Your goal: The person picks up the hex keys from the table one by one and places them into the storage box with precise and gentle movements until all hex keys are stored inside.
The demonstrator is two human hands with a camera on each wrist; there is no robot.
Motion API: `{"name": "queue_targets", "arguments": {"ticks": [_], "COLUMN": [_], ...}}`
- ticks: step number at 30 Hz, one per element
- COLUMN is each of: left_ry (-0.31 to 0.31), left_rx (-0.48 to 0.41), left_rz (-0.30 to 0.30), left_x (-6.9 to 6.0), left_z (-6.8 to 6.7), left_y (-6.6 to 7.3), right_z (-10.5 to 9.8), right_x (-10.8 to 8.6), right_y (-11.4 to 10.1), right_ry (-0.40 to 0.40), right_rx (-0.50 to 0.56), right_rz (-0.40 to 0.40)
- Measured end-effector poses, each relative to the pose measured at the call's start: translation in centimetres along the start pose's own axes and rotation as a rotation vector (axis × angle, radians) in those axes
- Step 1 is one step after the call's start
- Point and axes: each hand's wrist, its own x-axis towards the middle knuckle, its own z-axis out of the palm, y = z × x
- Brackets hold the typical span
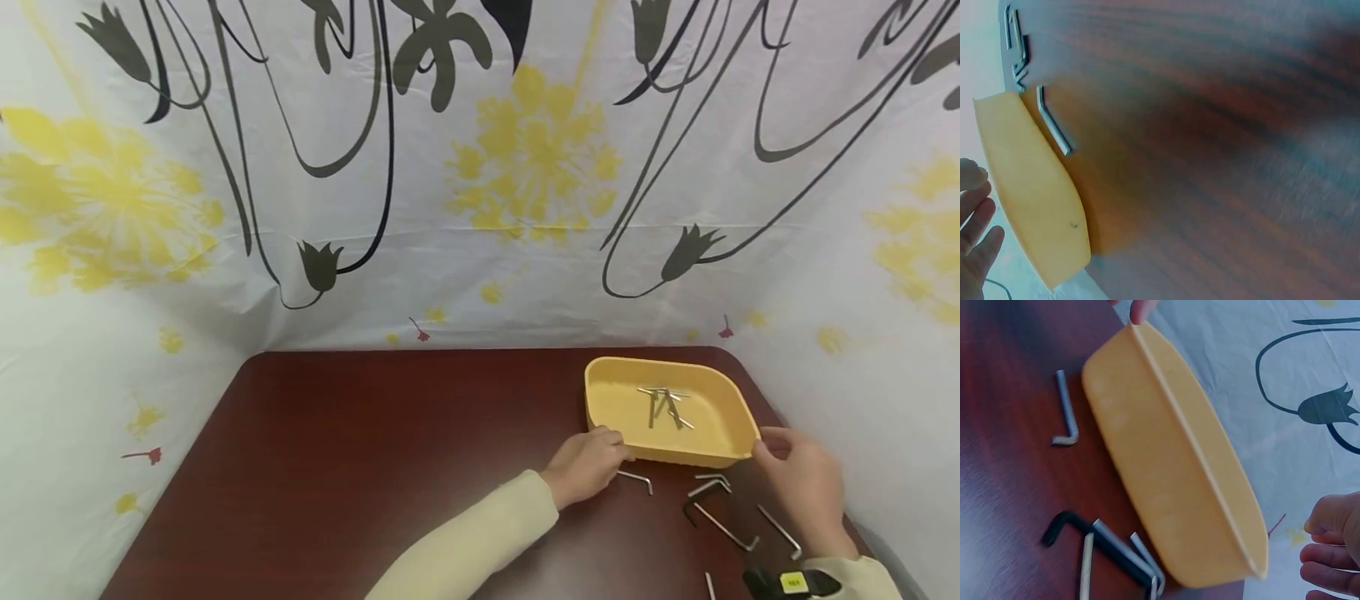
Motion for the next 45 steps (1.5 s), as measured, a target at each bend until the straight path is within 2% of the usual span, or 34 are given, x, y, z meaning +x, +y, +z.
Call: {"name": "queue_targets", "arguments": {"ticks": [8,15,21,28,34,39,45], "left_ry": [-0.100,-0.205,-0.260,-0.290,-0.310,-0.301,-0.295], "left_rx": [-0.025,0.048,0.082,0.072,0.068,0.066,0.076], "left_rz": [-0.059,-0.055,-0.080,-0.098,-0.116,-0.132,-0.131], "left_x": [-0.1,0.1,0.3,1.1,1.3,1.4,1.7], "left_z": [0.5,1.7,2.7,3.3,3.5,3.8,4.0], "left_y": [1.1,2.8,3.1,3.4,3.5,3.6,3.6], "right_z": [0.3,1.5,2.9,3.9,4.5,4.5,4.3], "right_x": [-2.7,-4.5,-3.7,-3.4,-2.8,-2.2,-1.4], "right_y": [0.3,1.0,1.1,1.7,1.8,1.9,1.9], "right_ry": [0.007,0.054,0.071,0.076,0.112,0.120,0.054], "right_rx": [-0.030,0.000,0.017,0.027,0.035,0.040,0.025], "right_rz": [-0.049,-0.139,-0.294,-0.354,-0.408,-0.404,-0.349]}}
